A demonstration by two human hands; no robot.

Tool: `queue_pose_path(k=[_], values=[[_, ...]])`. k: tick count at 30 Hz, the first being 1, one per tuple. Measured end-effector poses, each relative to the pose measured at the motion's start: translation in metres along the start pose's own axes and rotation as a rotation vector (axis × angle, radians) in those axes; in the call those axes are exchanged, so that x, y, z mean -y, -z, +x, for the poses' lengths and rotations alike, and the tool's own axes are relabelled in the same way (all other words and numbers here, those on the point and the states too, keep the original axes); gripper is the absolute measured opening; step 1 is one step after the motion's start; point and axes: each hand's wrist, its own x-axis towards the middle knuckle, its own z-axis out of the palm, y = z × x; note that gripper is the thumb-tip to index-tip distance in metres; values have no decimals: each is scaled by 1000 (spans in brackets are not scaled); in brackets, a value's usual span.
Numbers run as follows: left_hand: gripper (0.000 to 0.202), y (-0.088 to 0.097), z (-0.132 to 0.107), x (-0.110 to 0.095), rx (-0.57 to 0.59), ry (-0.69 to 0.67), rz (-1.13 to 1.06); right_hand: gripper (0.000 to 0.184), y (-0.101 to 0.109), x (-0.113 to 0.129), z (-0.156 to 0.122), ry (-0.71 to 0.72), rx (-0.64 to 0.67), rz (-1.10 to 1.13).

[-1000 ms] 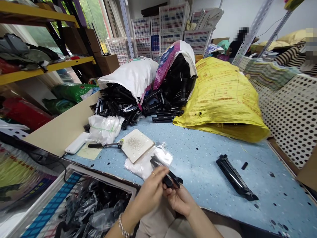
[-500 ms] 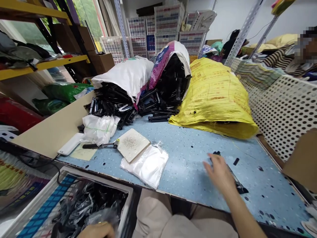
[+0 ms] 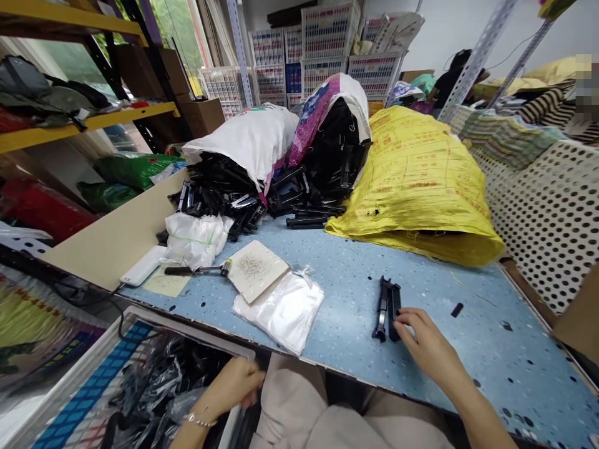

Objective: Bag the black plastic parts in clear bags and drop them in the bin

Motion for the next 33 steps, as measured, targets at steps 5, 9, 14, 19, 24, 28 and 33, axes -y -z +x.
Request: queue_pose_path(k=[5, 9, 14, 19, 24, 28, 33], values=[[17, -14, 57, -95, -460, -351, 290, 39, -8, 5, 6, -261, -14, -95], [13, -14, 87, -107, -427, -294, 228, 42, -1, -17, 6, -305, 20, -6], [17, 9, 99, -83, -340, -261, 18, 48, -6, 8, -1, -404, 67, 740], [19, 14, 102, -76, -276, -275, -145, 39, -22, 97, 7, -374, 284, 1442], [12, 7, 104, -76, -357, -293, -190, 25, -47, 154, 29, -372, 360, 1858], [10, 14, 90, -76, -449, -377, -133, 24, -75, 172, 38, -455, 254, 1898], [35, 28, 72, -73, -561, -562, 315, 28, -72, 155, 9, -556, 298, 1841]])
